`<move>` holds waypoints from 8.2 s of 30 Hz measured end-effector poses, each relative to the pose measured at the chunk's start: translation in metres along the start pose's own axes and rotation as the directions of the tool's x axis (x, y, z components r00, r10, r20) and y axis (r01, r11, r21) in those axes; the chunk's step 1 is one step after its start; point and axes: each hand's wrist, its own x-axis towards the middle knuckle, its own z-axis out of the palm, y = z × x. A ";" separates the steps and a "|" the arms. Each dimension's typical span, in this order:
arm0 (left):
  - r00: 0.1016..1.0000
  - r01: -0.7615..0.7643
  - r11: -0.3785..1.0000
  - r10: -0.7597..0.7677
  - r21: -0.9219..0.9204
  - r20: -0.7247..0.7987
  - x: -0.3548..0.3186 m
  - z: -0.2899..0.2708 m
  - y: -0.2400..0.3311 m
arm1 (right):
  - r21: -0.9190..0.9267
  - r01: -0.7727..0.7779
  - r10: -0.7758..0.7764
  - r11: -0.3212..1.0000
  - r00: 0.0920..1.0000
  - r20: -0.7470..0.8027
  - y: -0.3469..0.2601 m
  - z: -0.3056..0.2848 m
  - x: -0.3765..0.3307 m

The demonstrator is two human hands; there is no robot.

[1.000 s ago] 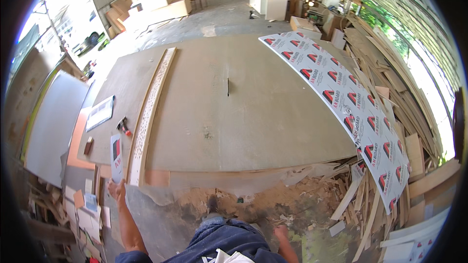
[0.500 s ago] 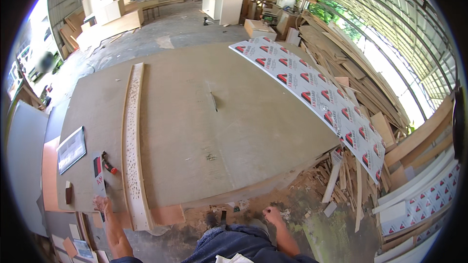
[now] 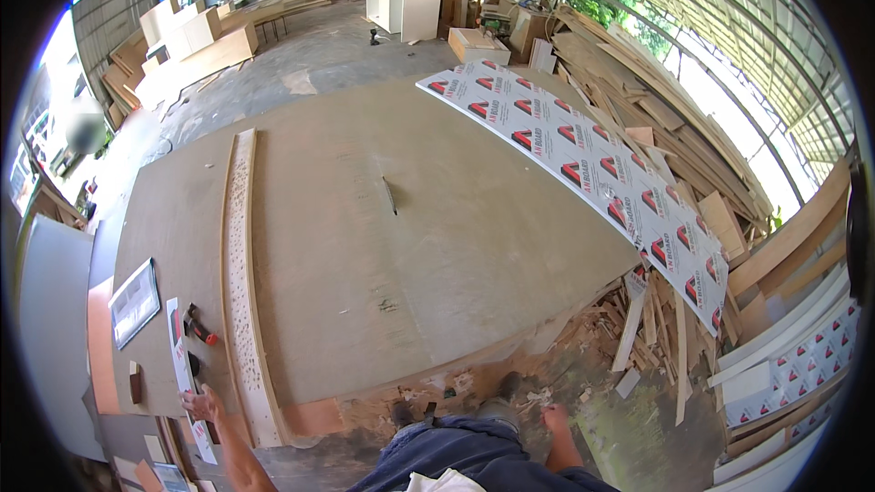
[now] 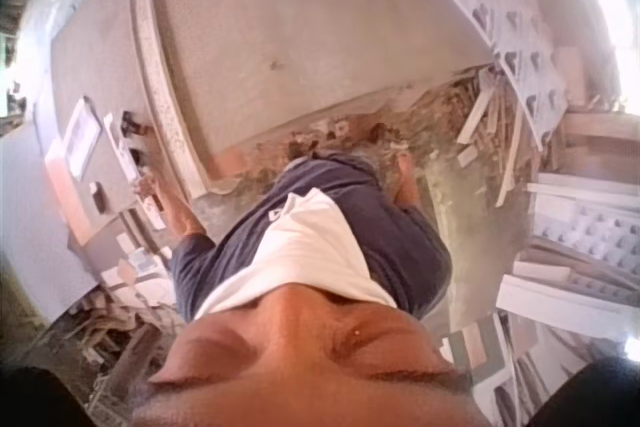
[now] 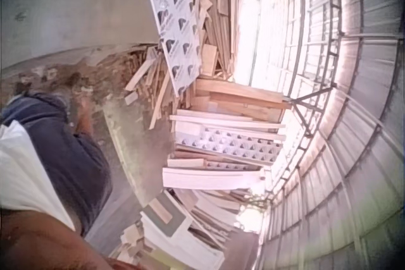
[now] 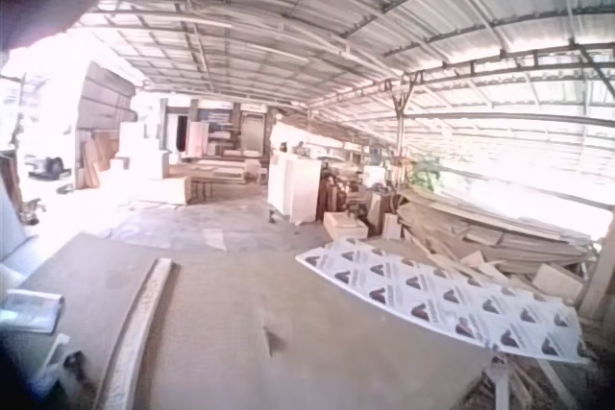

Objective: The person measures a large sheet of AN BOARD using a tape measure and a perforated wooden strip. They use a hammer to tap the strip into position and then lift the board to inspect it. The person then places the board back down and continues to measure and adjust the strip.

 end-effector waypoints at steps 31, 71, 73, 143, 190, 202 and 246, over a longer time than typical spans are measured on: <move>0.882 0.434 0.311 0.045 -0.845 0.470 -0.584 -0.089 0.318 | 0.899 0.432 0.343 0.067 0.836 -0.427 -0.179 -0.405 0.411; 0.529 0.696 0.474 0.170 -0.540 0.831 -0.924 -0.194 0.830 | 0.848 0.514 0.530 -0.130 0.759 -0.379 -0.078 -0.580 0.344; 0.515 0.780 0.312 0.172 -0.542 0.840 -0.930 -0.212 0.841 | 0.857 0.502 0.548 -0.118 0.753 -0.365 -0.079 -0.582 0.345; 0.431 0.896 0.046 0.146 -0.441 0.890 -1.180 -0.454 0.466 | 0.857 0.186 0.011 0.481 0.976 -0.218 -0.197 -0.780 0.624; 0.356 0.926 0.154 -0.042 -0.346 0.934 -1.174 -0.433 0.476 | 0.807 0.063 0.121 0.587 0.979 -0.165 -0.162 -0.753 0.590; 0.367 0.923 0.127 0.002 -0.364 0.930 -1.172 -0.408 0.465 | 0.790 0.058 0.129 0.610 0.977 -0.171 -0.178 -0.756 0.598; 0.308 0.902 0.242 0.223 -0.359 0.925 -1.156 -0.403 0.387 | 0.990 -0.134 -0.037 -0.039 0.990 0.133 -0.108 -0.745 0.575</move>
